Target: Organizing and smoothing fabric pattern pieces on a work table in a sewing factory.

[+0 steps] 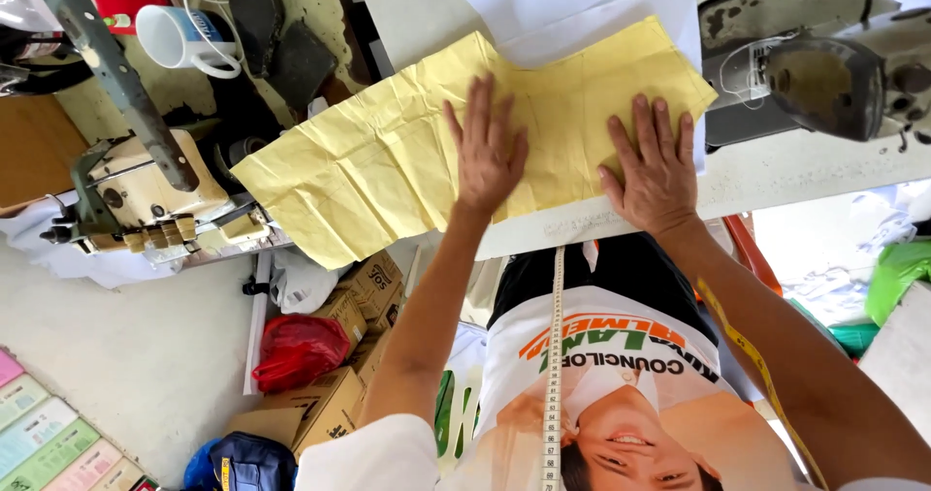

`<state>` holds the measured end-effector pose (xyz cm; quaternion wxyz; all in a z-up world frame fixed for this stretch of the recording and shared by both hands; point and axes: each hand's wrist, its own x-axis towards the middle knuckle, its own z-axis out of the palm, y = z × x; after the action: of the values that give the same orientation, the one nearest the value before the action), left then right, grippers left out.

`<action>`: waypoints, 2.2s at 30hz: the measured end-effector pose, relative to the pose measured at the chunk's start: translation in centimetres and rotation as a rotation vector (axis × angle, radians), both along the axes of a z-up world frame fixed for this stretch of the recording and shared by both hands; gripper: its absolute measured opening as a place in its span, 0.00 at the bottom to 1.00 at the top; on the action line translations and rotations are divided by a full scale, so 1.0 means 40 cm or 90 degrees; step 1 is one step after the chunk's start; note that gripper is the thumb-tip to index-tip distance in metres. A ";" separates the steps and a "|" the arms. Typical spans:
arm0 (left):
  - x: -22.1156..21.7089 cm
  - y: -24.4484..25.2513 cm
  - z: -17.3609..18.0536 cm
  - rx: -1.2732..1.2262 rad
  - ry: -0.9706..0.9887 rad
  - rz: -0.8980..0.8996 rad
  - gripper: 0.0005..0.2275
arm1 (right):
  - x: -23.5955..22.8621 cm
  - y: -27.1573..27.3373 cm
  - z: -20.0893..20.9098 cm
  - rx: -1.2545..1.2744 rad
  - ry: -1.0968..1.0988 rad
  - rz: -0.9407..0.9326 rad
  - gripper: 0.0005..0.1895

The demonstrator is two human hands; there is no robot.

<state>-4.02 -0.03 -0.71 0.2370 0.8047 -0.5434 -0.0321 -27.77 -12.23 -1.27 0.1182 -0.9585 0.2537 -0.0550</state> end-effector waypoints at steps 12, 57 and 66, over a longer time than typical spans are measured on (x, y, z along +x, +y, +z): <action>0.121 -0.160 0.054 0.138 -0.013 -0.171 0.28 | -0.011 0.000 -0.025 0.143 0.012 -0.007 0.36; 0.140 0.014 0.155 0.480 -0.159 -0.207 0.12 | 0.153 -0.037 -0.056 -0.077 -0.125 0.092 0.32; 0.127 -0.055 0.169 0.111 0.036 0.060 0.05 | 0.150 -0.032 -0.071 -0.070 -0.105 0.101 0.35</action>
<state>1.05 -2.23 6.07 0.1827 0.8457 -0.4931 -0.0908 -21.78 -13.52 -4.10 0.0896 -0.9729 0.1630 -0.1376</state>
